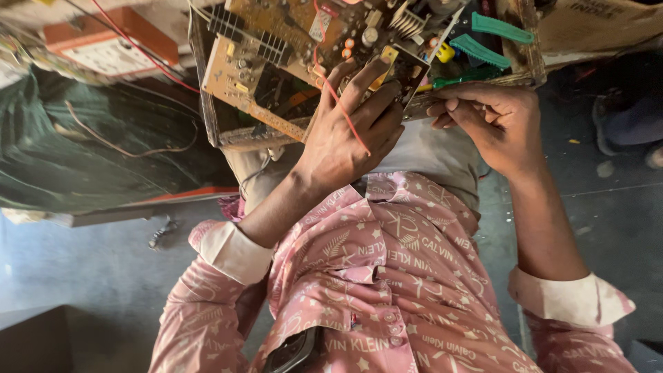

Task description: The person sits on the floor and repairs a green circuit board. They use a soldering iron to heat solder joints, apply solder wire, and use a multimeter to test connections. The person also handles wires and small components while working.

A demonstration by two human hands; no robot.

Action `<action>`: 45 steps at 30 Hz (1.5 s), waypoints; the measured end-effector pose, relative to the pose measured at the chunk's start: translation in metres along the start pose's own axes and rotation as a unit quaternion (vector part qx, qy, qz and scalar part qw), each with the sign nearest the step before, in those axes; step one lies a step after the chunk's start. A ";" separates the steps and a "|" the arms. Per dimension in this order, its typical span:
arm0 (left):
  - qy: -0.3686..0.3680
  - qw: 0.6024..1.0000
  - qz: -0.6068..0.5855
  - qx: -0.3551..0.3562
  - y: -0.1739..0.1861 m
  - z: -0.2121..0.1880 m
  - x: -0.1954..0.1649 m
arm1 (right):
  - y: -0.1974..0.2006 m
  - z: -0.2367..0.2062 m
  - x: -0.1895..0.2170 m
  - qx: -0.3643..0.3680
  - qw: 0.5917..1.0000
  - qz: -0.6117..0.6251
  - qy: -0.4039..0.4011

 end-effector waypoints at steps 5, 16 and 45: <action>-0.013 1.000 0.022 -0.007 -0.007 -0.006 0.003 | -0.004 0.001 0.000 0.002 1.000 -0.001 -0.031; 0.017 1.000 0.008 0.004 -0.017 -0.018 0.005 | 0.014 0.020 0.000 -0.146 0.985 0.080 -0.050; -0.050 0.963 -0.159 -0.212 0.087 -0.027 -0.003 | 0.005 0.062 0.110 -0.073 0.989 0.113 0.056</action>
Point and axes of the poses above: each hand's wrist, its own z-axis towards the middle knuckle, its own y-axis out of the back of the hand, x = y × z, the point moved 2 cm from there along z, towards the middle knuckle, and after that the axes turned 15 degrees about x, right-handed, at the moved point
